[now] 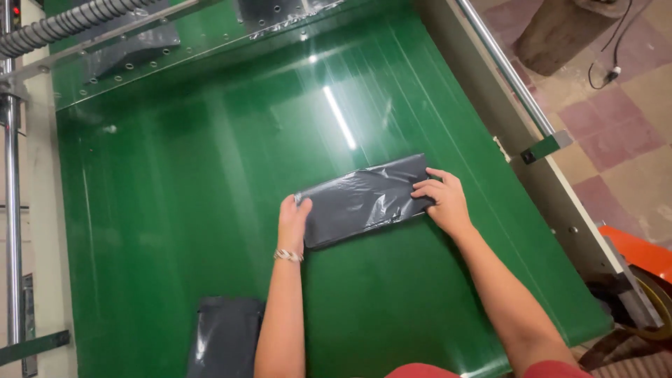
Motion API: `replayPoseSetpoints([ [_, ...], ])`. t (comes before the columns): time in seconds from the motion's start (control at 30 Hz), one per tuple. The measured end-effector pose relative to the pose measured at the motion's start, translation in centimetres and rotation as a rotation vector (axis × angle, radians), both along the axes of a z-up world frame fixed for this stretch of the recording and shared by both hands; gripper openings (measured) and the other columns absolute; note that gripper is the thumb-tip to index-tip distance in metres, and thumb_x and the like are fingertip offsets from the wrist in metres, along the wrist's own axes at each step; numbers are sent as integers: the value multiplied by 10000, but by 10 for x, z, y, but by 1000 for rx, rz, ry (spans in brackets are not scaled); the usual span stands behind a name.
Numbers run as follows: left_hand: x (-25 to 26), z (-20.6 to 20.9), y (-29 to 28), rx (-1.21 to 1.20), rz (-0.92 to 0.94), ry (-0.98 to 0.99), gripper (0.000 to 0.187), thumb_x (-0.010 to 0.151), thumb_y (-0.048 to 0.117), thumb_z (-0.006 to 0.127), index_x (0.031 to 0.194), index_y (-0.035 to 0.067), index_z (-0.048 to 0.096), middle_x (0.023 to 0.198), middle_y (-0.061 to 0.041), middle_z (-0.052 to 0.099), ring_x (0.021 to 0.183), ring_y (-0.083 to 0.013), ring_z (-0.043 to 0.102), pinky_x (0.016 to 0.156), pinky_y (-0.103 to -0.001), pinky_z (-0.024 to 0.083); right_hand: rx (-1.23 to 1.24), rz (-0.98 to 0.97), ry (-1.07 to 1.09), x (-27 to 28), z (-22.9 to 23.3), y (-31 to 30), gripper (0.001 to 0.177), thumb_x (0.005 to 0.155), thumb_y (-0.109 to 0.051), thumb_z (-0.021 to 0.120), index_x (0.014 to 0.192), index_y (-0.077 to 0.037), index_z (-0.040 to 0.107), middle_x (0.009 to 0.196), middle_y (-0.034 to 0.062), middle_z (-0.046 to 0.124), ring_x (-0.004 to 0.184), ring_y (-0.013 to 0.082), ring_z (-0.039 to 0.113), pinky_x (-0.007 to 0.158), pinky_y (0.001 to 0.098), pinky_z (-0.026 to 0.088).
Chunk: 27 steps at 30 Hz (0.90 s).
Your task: Folding black plastic bags on a conveyor belt and placing them into a red plastic crate for packaging.
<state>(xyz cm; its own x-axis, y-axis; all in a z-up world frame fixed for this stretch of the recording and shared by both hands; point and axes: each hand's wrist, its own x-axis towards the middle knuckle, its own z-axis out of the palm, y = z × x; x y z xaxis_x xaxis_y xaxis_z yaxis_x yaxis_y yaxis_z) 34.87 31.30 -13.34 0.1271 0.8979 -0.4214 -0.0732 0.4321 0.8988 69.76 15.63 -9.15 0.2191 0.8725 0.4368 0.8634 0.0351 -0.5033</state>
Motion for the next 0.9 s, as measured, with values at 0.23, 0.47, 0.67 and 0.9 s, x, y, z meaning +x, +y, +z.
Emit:
replayPoseSetpoints([
  [0.23, -11, 16, -77, 1629, -537, 1349, 328, 1001, 483, 442, 1093, 211, 600, 1027, 8, 591, 1080, -229, 569, 781, -369, 467, -218, 82, -621, -56, 89, -9, 565, 572, -117, 765, 1129, -39, 713, 1287, 147, 654, 1402, 388, 453, 1197, 517, 324],
  [0.47, 36, 87, -75, 1310, -1184, 1101, 114, 722, 306, 591, 717, 195, 615, 664, -3, 642, 649, -255, 683, 551, -420, 547, -91, 552, -345, -143, 27, -32, 914, 616, -207, 840, 1411, 35, 462, 1463, 226, 483, 1395, 397, 421, 1181, 492, 299],
  [0.67, 87, 81, -22, 985, -1380, 349, 246, 958, 174, 467, 966, 106, 703, 1010, -170, 739, 1013, -394, 663, 930, -504, 526, -161, 333, 562, -133, -4, -78, 459, 808, 47, 540, 1206, -103, 712, 1238, 85, 730, 1210, 342, 623, 1043, 498, 468],
  [0.9, 119, 109, -9, 171, -932, 761, 755, 854, 769, 444, 966, 64, 688, 971, -158, 713, 946, -306, 687, 754, -433, 598, -201, -355, 1868, -94, -41, -50, 266, 1066, -191, 468, 1310, -102, 526, 1250, 155, 656, 1124, 285, 667, 989, 528, 519],
])
